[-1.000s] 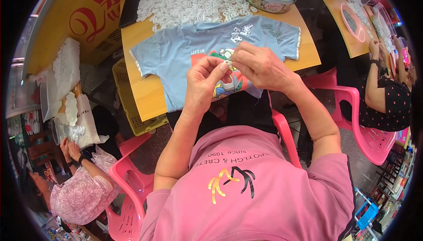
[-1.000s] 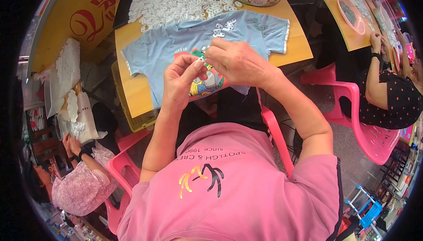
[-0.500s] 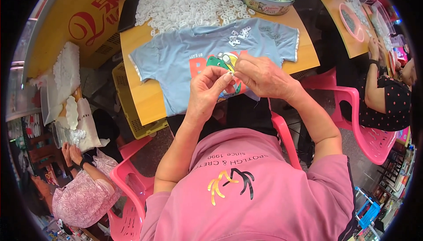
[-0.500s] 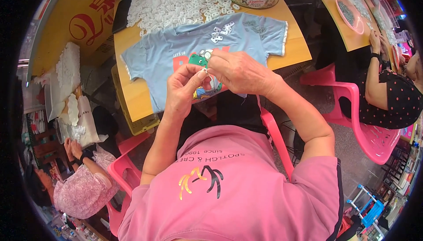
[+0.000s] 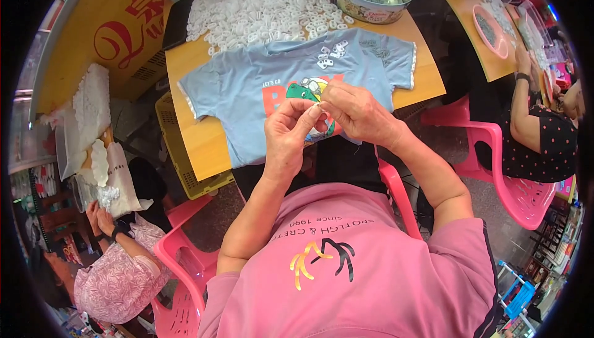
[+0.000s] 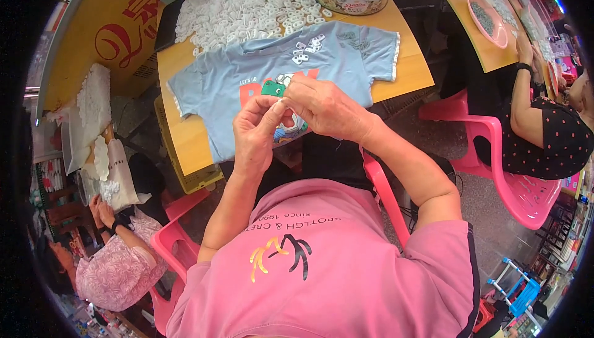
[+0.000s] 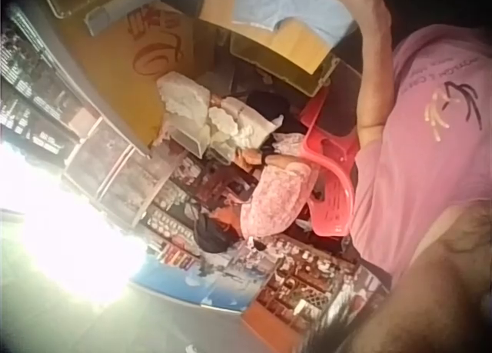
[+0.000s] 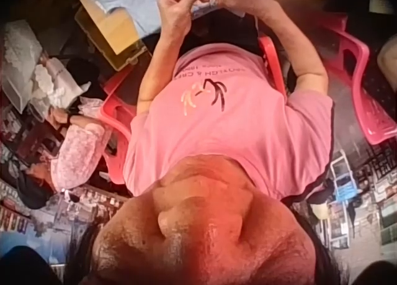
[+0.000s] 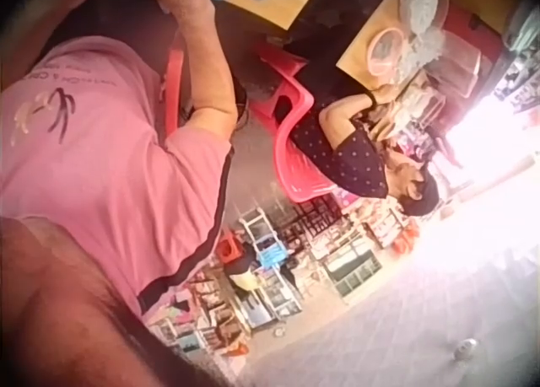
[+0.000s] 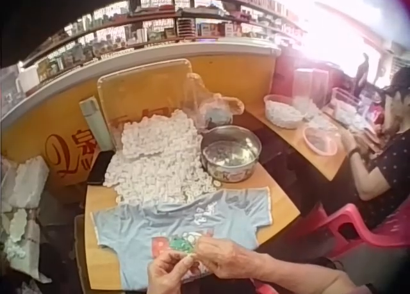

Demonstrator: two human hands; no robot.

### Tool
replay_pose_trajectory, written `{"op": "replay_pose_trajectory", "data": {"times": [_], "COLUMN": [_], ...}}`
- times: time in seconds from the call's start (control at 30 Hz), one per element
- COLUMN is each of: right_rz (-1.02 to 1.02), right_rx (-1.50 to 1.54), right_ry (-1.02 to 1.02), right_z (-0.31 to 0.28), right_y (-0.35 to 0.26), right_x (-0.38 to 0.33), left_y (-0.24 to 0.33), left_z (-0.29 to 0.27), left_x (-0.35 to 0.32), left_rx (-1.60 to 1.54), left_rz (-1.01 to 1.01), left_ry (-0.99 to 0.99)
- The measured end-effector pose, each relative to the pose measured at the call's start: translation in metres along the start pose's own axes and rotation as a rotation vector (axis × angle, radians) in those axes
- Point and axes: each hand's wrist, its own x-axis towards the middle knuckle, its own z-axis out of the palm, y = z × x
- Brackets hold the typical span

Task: The recorder is manually placing small white buttons on a t-shirt at a production workstation.

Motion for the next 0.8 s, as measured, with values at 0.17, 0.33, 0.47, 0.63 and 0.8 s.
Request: {"op": "replay_pose_trajectory", "data": {"times": [0.17,0.33,0.47,0.63,0.8], "right_rz": [-0.006,0.056,0.192,0.341,0.407], "right_rx": [-0.02,-0.089,-0.026,-0.312,-0.625], "right_ry": [0.038,-0.011,-0.045,0.106,-0.08], "right_z": [0.01,0.012,-0.009,-0.025,-0.014], "right_y": [0.006,0.016,0.046,0.081,0.093], "right_x": [0.001,0.011,0.04,0.074,0.085], "left_y": [-0.003,-0.01,-0.008,-0.012,-0.012], "left_z": [-0.004,-0.017,-0.024,-0.026,-0.025], "left_x": [0.006,0.019,0.023,0.025,0.025], "left_rx": [0.016,0.015,0.039,0.051,0.049], "left_rz": [0.043,0.0,0.033,0.073,0.076], "left_ry": [0.021,0.064,0.135,0.129,0.138]}}
